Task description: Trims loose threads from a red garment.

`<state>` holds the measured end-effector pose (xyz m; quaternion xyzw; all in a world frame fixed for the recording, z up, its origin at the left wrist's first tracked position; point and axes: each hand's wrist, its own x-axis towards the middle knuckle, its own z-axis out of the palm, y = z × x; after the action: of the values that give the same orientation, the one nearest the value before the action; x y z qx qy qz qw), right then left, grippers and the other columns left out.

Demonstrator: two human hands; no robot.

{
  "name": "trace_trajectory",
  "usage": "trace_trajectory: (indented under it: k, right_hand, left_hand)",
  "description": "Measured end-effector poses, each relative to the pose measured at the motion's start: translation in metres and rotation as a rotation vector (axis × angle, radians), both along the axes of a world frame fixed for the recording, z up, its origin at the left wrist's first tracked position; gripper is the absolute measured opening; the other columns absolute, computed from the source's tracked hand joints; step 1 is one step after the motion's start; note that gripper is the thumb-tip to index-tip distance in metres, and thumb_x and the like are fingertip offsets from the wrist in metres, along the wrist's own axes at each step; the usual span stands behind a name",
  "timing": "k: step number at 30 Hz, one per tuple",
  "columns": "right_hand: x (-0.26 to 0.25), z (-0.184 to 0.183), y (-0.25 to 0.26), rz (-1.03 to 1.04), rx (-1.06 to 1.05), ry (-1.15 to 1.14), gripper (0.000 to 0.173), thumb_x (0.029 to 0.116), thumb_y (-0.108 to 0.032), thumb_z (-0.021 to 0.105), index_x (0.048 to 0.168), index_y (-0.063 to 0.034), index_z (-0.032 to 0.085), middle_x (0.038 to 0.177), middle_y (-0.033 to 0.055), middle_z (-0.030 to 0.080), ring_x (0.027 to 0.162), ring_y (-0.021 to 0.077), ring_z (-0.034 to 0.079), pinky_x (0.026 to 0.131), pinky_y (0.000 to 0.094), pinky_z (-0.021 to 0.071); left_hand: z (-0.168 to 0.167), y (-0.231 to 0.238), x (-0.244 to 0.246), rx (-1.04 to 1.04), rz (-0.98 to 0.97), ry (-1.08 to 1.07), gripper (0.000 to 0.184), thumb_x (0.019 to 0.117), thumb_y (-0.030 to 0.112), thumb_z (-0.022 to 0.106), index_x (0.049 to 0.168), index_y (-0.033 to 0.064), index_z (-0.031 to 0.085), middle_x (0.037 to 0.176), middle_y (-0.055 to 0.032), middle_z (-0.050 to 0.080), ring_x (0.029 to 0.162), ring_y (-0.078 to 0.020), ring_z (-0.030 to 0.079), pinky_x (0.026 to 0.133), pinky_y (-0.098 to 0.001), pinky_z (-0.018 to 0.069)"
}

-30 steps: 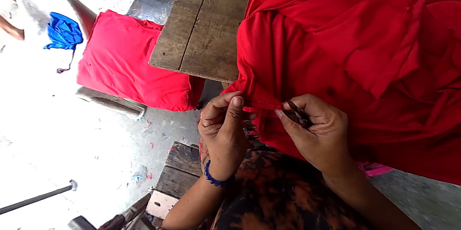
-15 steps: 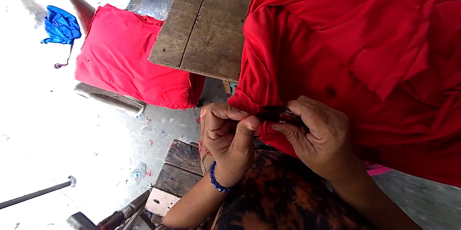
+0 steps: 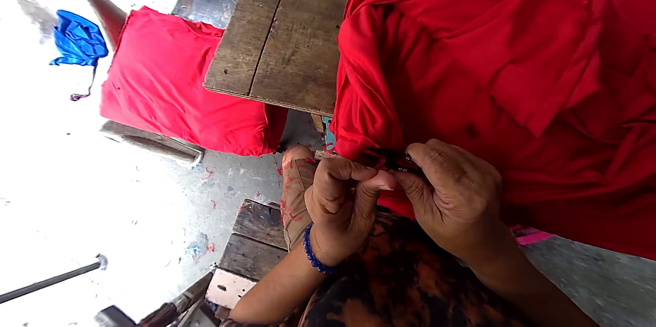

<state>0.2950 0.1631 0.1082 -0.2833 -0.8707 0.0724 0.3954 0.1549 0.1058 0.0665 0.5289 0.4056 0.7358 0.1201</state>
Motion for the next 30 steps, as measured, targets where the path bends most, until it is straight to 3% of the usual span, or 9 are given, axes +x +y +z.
trace_trajectory:
  k: [9,12,16,20,22,24,25,27,30]
  right_hand:
    - [0.0,-0.003,0.001,0.004,-0.007,0.01,0.027,0.1043,-0.022,0.058,0.093,0.0003,0.067,0.072,0.0069,0.057,0.065,0.0142,0.054,0.058,0.0255,0.0407]
    - [0.002,-0.005,0.004,0.034,-0.076,0.042,0.026,0.104,-0.022,0.059,0.094,0.0014,0.067,0.074,0.0064,0.058,0.067,0.0115,0.055,0.059,0.0228,0.0427]
    - [0.005,-0.006,0.008,0.086,-0.149,0.093,0.026,0.1041,-0.022,0.059,0.097,0.0023,0.067,0.077,0.0055,0.059,0.07,0.0072,0.056,0.062,0.0191,0.0448]
    - [0.003,-0.005,0.01,0.109,-0.109,0.102,0.027,0.105,-0.021,0.057,0.094,0.002,0.066,0.074,0.0049,0.054,0.067,0.0076,0.052,0.059,0.0189,0.0411]
    - [0.003,-0.004,0.01,0.135,-0.147,0.143,0.026,0.1059,-0.018,0.055,0.095,0.0036,0.065,0.076,0.0048,0.057,0.069,0.0034,0.054,0.062,0.0149,0.0436]
    - [0.004,-0.005,0.011,0.165,-0.243,0.225,0.023,0.1063,-0.018,0.055,0.101,0.0037,0.062,0.081,0.0014,0.058,0.073,-0.0036,0.054,0.067,0.0093,0.0463]
    - [0.005,-0.006,0.012,0.184,-0.291,0.266,0.02,0.1058,-0.019,0.057,0.103,0.0007,0.058,0.085,-0.0009,0.056,0.075,-0.0057,0.053,0.069,0.008,0.0462]
    - [0.004,-0.007,0.015,0.23,-0.341,0.317,0.018,0.1005,-0.019,0.064,0.1,-0.0052,0.052,0.095,-0.0011,0.05,0.079,-0.0039,0.049,0.068,0.0088,0.0426]
    - [-0.004,-0.011,0.012,0.116,-0.263,0.24,0.036,0.0821,-0.02,0.082,0.094,-0.0086,0.05,0.105,0.003,0.052,0.078,-0.0021,0.048,0.062,0.0081,0.039]
  left_hand:
    - [-0.001,0.0,0.003,-0.011,-0.033,-0.004,0.008,0.1049,0.023,0.059,0.105,0.0162,0.055,0.09,0.0092,0.061,0.082,0.0058,0.061,0.075,-0.0134,0.0546]
    - [-0.003,0.001,0.003,-0.013,-0.063,-0.087,0.008,0.108,0.031,0.052,0.108,0.0237,0.055,0.091,0.013,0.059,0.082,0.0071,0.059,0.072,-0.0127,0.0527]
    - [0.0,-0.001,0.003,-0.01,-0.211,-0.382,0.017,0.1081,0.042,0.045,0.107,0.0274,0.053,0.097,0.008,0.067,0.09,-0.007,0.071,0.074,-0.0289,0.064]
    - [0.004,-0.002,0.003,0.027,-0.372,-0.563,0.024,0.106,0.048,0.045,0.111,0.0263,0.054,0.102,0.0029,0.07,0.096,-0.0151,0.074,0.083,-0.0371,0.0646]
    - [0.006,-0.004,0.002,0.046,-0.411,-0.657,0.013,0.1049,0.029,0.058,0.116,0.0239,0.056,0.105,-0.0017,0.071,0.096,-0.0199,0.075,0.085,-0.0426,0.0644]
    - [0.006,-0.006,0.0,0.038,-0.399,-0.704,0.035,0.0956,0.001,0.064,0.122,0.0216,0.054,0.115,-0.0056,0.067,0.099,-0.0233,0.074,0.086,-0.0462,0.0642]
    - [0.006,-0.006,-0.002,0.015,-0.375,-0.704,0.045,0.0907,-0.007,0.065,0.123,0.0207,0.052,0.119,-0.0067,0.067,0.099,-0.0234,0.074,0.085,-0.0453,0.0644]
    - [0.01,-0.005,-0.004,-0.034,-0.325,-0.687,0.051,0.0877,-0.013,0.065,0.127,0.0184,0.054,0.12,-0.0067,0.067,0.097,-0.0203,0.074,0.084,-0.0402,0.0648]
    - [0.014,-0.004,-0.007,-0.061,-0.28,-0.686,0.044,0.0901,-0.014,0.064,0.127,0.0102,0.062,0.117,-0.0075,0.069,0.093,-0.0171,0.074,0.082,-0.0358,0.0648]
